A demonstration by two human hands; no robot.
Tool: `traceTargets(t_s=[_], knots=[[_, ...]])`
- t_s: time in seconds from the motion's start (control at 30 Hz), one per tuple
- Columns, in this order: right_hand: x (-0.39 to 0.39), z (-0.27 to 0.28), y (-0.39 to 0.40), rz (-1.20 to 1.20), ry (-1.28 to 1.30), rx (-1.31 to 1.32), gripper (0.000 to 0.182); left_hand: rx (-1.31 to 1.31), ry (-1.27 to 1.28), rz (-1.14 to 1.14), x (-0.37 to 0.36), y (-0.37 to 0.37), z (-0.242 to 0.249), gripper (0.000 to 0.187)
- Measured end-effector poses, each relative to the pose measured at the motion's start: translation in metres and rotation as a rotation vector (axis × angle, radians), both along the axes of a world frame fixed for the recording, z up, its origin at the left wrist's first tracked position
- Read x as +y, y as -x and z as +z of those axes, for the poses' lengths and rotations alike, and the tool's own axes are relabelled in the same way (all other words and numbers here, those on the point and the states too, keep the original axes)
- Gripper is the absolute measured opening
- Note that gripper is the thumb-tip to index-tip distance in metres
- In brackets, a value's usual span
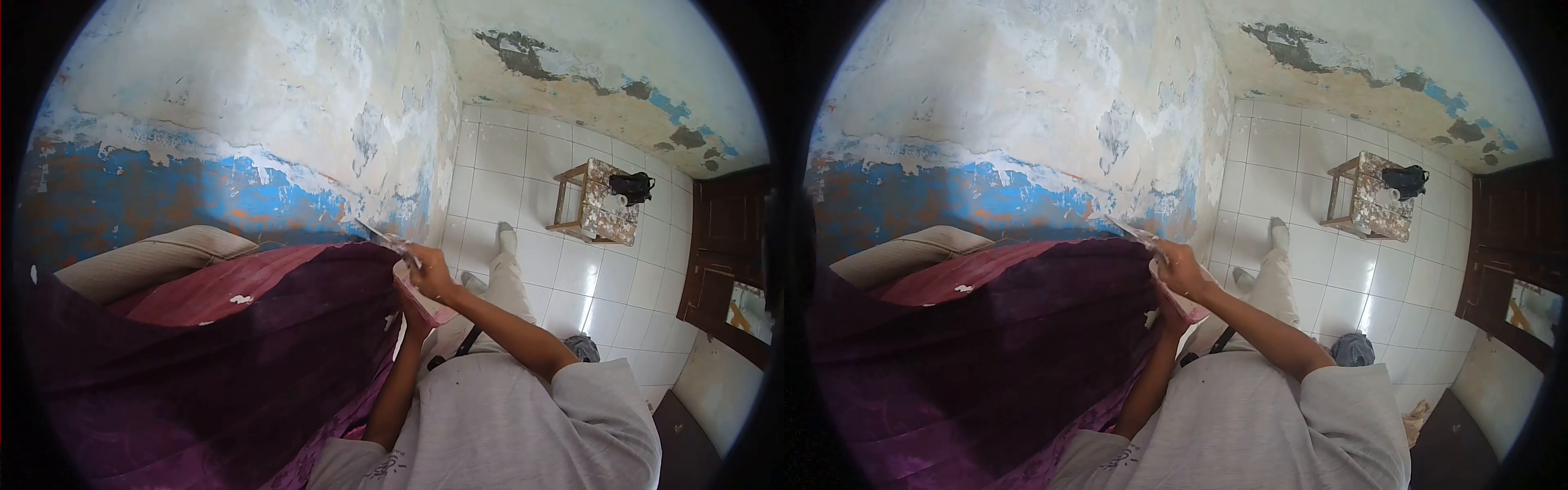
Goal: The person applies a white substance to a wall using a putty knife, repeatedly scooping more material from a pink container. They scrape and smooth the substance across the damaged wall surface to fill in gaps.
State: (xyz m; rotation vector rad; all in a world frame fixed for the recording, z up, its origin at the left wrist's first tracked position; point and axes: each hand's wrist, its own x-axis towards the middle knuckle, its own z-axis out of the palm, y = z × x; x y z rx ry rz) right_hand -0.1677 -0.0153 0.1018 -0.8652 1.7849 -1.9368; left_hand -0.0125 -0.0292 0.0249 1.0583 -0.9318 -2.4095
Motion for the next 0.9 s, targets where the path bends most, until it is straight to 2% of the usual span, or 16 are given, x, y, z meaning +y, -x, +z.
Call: traceTargets(t_s=[0.03,0.07,0.13,0.2,0.23,0.37,0.4,0.57,0.7,0.9], knots=[[0.003,0.007,0.009,0.007,-0.014,-0.059,0.034,0.028,-0.111,0.016,0.001,0.006,0.014,0.081],[0.006,0.013,0.023,0.017,-0.065,-0.295,0.030,0.056,-0.224,0.033,0.002,0.011,0.025,0.081],[-0.002,0.021,0.072,-0.072,-0.250,-0.177,0.030,0.063,-0.183,0.030,0.000,0.004,0.013,0.083],[-0.038,0.004,0.115,-0.351,0.213,-0.270,0.030,0.074,-0.165,0.032,-0.002,0.002,0.013,0.083],[-0.027,0.011,0.141,-0.225,0.211,-0.377,0.030,0.081,-0.169,0.039,-0.002,0.003,0.017,0.083],[-0.012,0.008,0.190,-0.236,0.293,-0.494,0.031,0.132,-0.174,0.050,-0.005,0.006,0.015,0.082],[-0.004,0.010,0.194,-0.195,0.180,-0.571,0.039,0.143,-0.171,0.044,-0.004,0.011,0.022,0.083],[-0.005,-0.030,0.211,-0.075,0.021,-0.673,0.040,0.140,-0.171,0.049,-0.004,0.032,0.027,0.084],[-0.029,-0.031,0.239,-0.043,-0.021,-0.733,0.043,0.144,-0.203,0.113,-0.009,0.049,0.021,0.081],[-0.023,-0.033,0.271,0.123,0.226,-0.968,0.038,0.160,-0.142,0.227,-0.007,0.094,0.031,0.076]])
